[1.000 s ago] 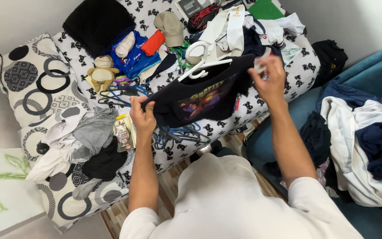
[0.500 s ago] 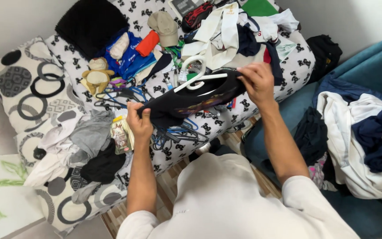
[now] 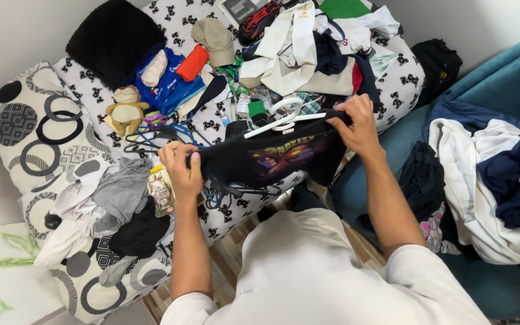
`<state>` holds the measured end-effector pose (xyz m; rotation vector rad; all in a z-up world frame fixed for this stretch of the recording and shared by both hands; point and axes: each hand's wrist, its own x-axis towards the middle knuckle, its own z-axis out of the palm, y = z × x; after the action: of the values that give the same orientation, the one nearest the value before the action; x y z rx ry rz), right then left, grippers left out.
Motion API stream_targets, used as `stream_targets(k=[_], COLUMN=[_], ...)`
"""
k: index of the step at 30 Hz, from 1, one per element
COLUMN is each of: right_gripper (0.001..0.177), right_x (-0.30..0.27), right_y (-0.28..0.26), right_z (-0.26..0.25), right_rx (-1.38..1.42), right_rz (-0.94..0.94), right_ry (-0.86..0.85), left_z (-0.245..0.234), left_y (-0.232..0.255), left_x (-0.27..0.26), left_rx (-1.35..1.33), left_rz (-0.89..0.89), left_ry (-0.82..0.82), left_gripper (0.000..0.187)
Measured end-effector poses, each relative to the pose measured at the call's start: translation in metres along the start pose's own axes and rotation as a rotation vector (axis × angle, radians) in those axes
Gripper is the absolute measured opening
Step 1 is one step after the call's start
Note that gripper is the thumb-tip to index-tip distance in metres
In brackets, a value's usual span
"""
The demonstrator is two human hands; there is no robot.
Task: The recorder takes various clothing items from a bed, puts a shirt on a hanger, and hangs them in a wooden closet.
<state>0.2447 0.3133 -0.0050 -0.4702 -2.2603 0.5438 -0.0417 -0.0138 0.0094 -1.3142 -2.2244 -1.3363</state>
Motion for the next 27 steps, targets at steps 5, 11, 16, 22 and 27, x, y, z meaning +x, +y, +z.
stream_targets(k=[5, 11, 16, 22, 27], right_gripper=[0.030, 0.031, 0.029, 0.024, 0.034], right_x=[0.006, 0.023, 0.033, 0.020, 0.016], right_y=[0.003, 0.031, 0.092, 0.226, 0.360], right_z=[0.003, 0.001, 0.005, 0.059, 0.142], right_rx=[0.031, 0.113, 0.199, 0.827, 0.640], right_rz=[0.018, 0.041, 0.144, 0.620, 0.825], right_ry=[-0.018, -0.044, -0.106, -0.200, -0.298], left_z=[0.029, 0.101, 0.153, 0.184, 0.175], left_y=[0.058, 0.105, 0.100, 0.087, 0.088], left_x=[0.033, 0.059, 0.058, 0.034, 0.020], left_rx=[-0.029, -0.012, 0.045, 0.119, 0.143], left_rz=[0.095, 0.136, 0.020, -0.227, -0.459], left_ry=[-0.160, -0.463, -0.461, -0.557, -0.481], left_gripper=[0.017, 0.018, 0.017, 0.027, 0.031])
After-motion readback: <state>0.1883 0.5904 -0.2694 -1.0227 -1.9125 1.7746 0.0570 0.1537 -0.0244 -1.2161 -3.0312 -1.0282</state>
